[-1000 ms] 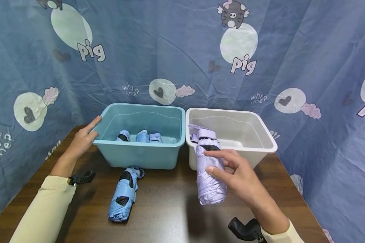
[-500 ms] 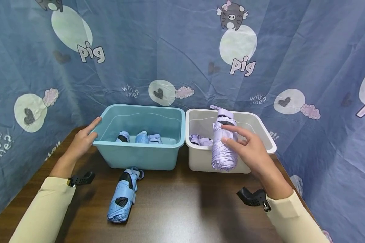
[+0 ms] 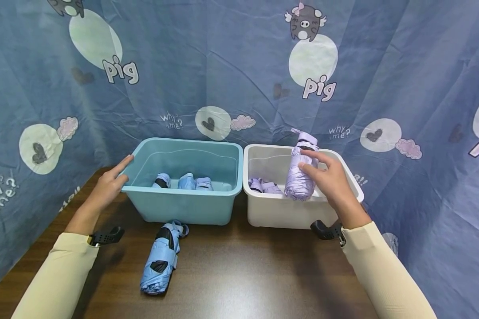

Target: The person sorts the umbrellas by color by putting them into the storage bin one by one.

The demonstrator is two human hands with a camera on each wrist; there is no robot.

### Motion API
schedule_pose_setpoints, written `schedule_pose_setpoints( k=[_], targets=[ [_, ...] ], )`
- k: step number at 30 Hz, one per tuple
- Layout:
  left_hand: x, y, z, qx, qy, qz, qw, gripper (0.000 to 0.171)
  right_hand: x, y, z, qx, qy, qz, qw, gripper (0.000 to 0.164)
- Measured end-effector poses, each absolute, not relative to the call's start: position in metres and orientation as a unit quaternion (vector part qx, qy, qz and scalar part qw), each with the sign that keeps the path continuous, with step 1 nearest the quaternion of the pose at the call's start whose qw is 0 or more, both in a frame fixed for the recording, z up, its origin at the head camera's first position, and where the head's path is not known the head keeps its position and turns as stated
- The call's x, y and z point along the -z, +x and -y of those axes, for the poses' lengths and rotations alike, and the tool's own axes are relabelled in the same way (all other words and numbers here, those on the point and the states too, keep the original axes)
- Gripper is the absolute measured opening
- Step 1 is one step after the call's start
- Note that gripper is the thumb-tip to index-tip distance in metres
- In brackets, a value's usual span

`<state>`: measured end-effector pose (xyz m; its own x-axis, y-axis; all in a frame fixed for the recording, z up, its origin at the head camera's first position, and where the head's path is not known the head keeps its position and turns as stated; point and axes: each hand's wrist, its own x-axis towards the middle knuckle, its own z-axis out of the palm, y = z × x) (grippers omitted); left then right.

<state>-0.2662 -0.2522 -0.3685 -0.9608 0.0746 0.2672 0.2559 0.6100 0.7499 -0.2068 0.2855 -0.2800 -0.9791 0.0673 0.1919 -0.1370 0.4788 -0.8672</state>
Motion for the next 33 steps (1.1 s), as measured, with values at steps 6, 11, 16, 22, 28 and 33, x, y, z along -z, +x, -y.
schedule_pose_setpoints(
  k=[6, 11, 16, 22, 28, 33],
  targets=[
    [0.37, -0.266, 0.252, 0.429, -0.095, 0.892, 0.109, 0.059, 0.29, -0.228, -0.293, -0.522, 0.008, 0.846, 0.109, 0.053],
    [0.371, -0.266, 0.252, 0.428, -0.095, 0.892, 0.114, 0.059, 0.299, -0.243, -0.297, -0.524, 0.014, 0.842, 0.127, 0.05],
    [0.369, -0.267, 0.253, 0.427, -0.097, 0.891, 0.119, 0.059, 0.307, -0.256, -0.299, -0.516, 0.021, 0.847, 0.13, 0.048],
    [0.369, -0.266, 0.252, 0.426, -0.094, 0.892, 0.115, 0.059, 0.315, -0.267, -0.303, -0.501, 0.017, 0.859, 0.107, 0.047],
    [0.368, -0.268, 0.253, 0.422, -0.096, 0.893, 0.125, 0.059, 0.322, -0.276, -0.304, -0.5, 0.007, 0.863, 0.072, 0.047],
    [0.368, -0.267, 0.254, 0.419, -0.094, 0.895, 0.117, 0.059, 0.329, -0.283, -0.306, -0.478, 0.009, 0.877, 0.054, 0.045]
  ],
)
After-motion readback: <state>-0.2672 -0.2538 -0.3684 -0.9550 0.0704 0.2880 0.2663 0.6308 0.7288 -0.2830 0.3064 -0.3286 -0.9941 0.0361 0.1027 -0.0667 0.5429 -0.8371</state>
